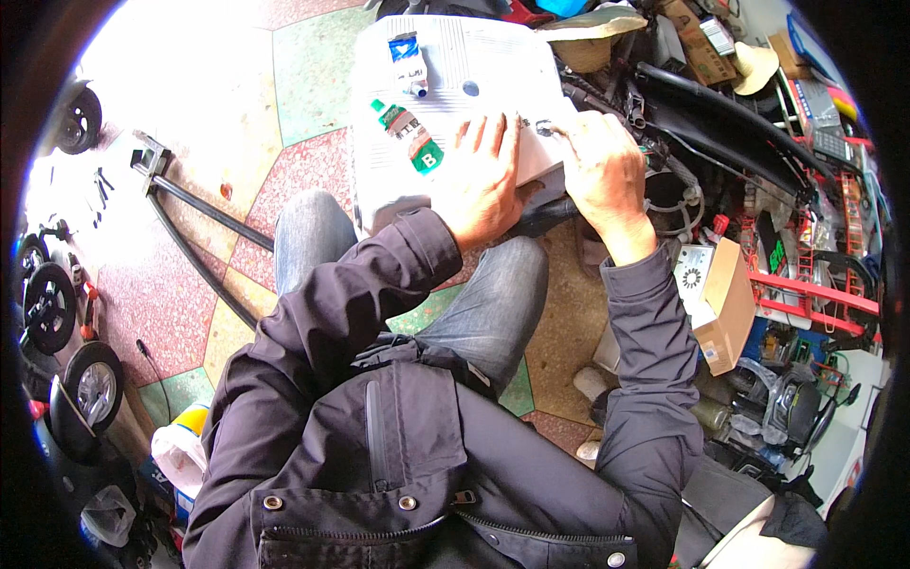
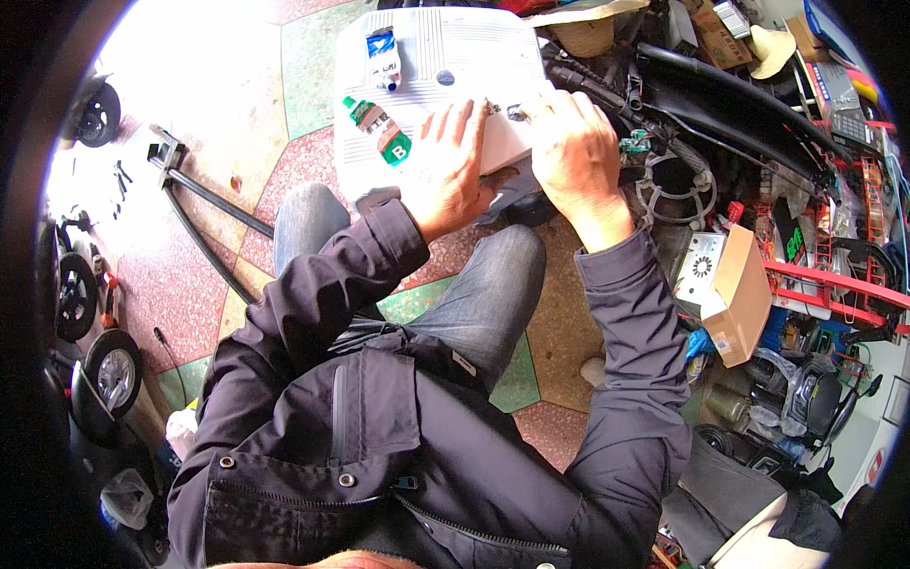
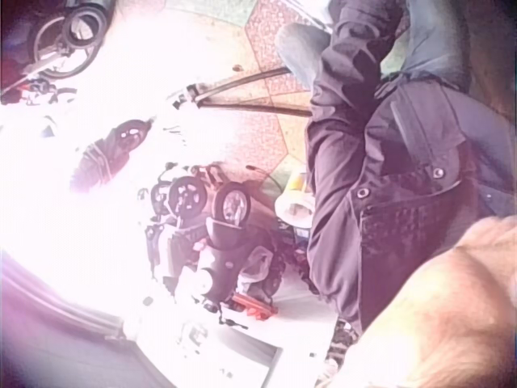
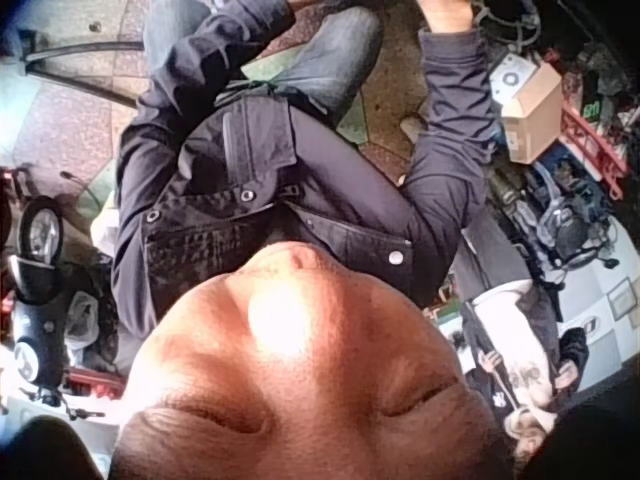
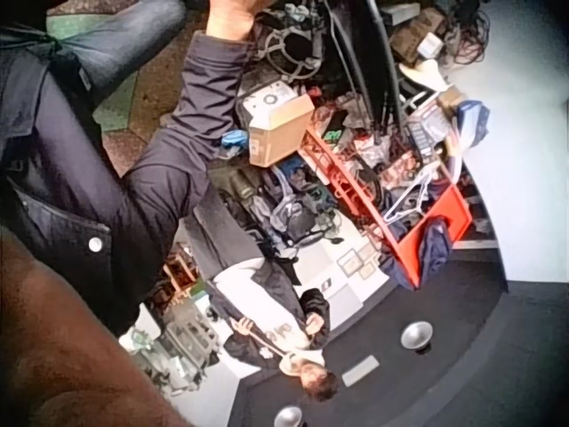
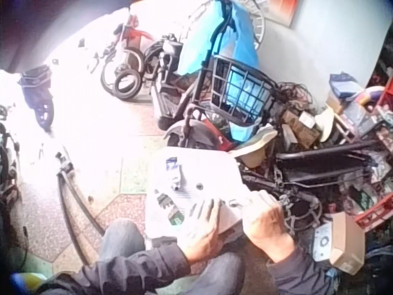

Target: The person opens small adhesive tubes and applies adhesive to a white plastic part, then uses a small tool to spread or smooth the adhesive on a scooter handlebar area. The person handles the part and tool repeatedly while seated in a cluttered workshop.

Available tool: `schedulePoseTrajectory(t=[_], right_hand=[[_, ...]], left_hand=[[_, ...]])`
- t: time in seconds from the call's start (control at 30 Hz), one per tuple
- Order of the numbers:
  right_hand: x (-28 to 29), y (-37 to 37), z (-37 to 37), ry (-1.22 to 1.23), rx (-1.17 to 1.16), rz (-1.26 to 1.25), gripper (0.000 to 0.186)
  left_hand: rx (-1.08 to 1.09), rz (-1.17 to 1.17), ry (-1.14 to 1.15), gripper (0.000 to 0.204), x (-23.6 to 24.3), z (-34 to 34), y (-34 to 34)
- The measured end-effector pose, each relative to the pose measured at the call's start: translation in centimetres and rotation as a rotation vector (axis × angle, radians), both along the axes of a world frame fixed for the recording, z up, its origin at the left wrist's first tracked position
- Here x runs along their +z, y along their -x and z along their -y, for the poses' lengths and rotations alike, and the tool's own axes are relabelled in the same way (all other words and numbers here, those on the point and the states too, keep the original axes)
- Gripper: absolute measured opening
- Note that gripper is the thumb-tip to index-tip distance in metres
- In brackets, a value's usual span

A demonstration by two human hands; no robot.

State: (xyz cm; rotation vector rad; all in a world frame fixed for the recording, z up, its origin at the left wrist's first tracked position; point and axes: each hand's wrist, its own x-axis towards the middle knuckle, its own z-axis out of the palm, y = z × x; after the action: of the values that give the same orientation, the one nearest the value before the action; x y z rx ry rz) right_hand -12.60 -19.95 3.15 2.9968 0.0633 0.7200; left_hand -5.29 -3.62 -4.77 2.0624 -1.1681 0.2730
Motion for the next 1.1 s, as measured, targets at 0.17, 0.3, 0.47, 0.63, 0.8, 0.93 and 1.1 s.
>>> schedulePoseTrajectory(t=[0.17,0.3,0.47,0.63,0.8,0.93,1.1], right_hand=[[0.2,-0.1,-0.2,0.012,-0.001,0.008,0.021],[0.2,0.3,0.1,0.022,-0.015,-0.001,0.018],[0.3,0.1,-0.1,0.004,-0.018,-0.006,0.019],[-0.3,-0.3,0.0,0.029,0.048,-0.021,0.021],[0.6,-0.1,-0.2,-0.005,-0.019,0.015,0.021],[-0.1,-0.5,0.3,0.038,0.016,-0.023,0.017],[0.0,-0.1,0.7,0.021,-0.007,-0.004,0.016]], left_hand=[[0.004,0.005,0.001,0.089,-0.1,-0.1,-0.1],[-0.011,0.002,0.005,0.089,-0.1,0.2,0.1],[-0.012,-0.014,-0.002,0.091,0.1,0.0,0.1],[-0.01,-0.023,0.002,0.092,0.3,-0.1,0.0],[-0.015,-0.017,0.004,0.092,0.0,0.0,0.1],[-0.009,-0.016,-0.001,0.092,0.0,-0.1,-0.1],[-0.015,-0.021,-0.004,0.092,0.0,0.2,0.1]])
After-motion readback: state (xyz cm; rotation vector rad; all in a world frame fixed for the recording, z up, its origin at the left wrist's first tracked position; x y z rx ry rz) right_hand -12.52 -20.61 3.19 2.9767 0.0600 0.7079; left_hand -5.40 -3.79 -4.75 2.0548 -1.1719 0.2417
